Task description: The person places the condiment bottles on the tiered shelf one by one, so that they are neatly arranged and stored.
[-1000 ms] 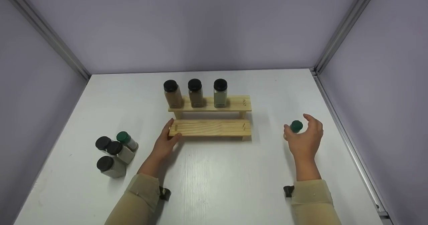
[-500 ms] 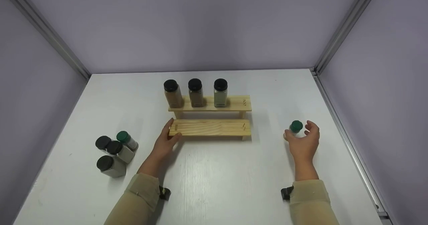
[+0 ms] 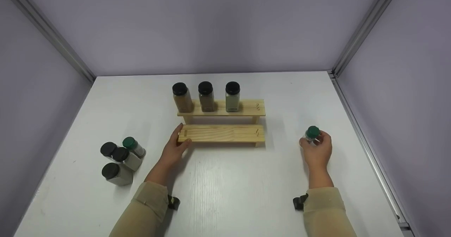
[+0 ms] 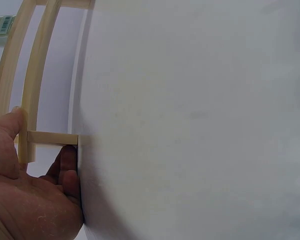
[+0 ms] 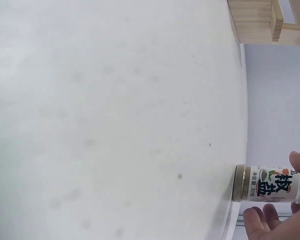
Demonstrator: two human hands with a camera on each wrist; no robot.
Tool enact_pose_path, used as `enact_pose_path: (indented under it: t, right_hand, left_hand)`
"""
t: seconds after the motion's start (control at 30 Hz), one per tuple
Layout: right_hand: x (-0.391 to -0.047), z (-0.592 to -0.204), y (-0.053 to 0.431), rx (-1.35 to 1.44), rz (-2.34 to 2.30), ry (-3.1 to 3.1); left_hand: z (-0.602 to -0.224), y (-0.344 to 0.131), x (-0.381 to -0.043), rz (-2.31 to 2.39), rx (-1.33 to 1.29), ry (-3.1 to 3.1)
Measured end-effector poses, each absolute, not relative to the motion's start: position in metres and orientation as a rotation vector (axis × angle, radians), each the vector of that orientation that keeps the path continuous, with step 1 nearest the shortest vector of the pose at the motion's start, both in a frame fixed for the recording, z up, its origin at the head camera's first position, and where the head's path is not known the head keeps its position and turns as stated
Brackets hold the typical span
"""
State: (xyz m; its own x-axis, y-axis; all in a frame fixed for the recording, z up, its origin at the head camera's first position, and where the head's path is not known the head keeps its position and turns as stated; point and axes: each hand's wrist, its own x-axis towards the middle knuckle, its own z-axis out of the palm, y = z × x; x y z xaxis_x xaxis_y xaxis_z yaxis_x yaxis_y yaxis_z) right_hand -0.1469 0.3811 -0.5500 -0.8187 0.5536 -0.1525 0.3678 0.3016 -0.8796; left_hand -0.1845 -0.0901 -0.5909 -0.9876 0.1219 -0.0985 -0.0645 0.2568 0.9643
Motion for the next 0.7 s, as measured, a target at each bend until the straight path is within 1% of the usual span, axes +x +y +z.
enact_pose_path:
  t: [0.23,0.7]
  right_hand:
    - [-0.1482,-0.5512,0.3794,-0.824,1.437,-2.437]
    - [-0.1501,-0.5479,0.3756,-0.803,1.399,-2.466]
  left_hand:
    - [-0.5898,-0.0901,-0.1838,1.792,0.036,2.384]
    - [-0.59,-0.0901,-0.1848,1.811,0.041,2.386]
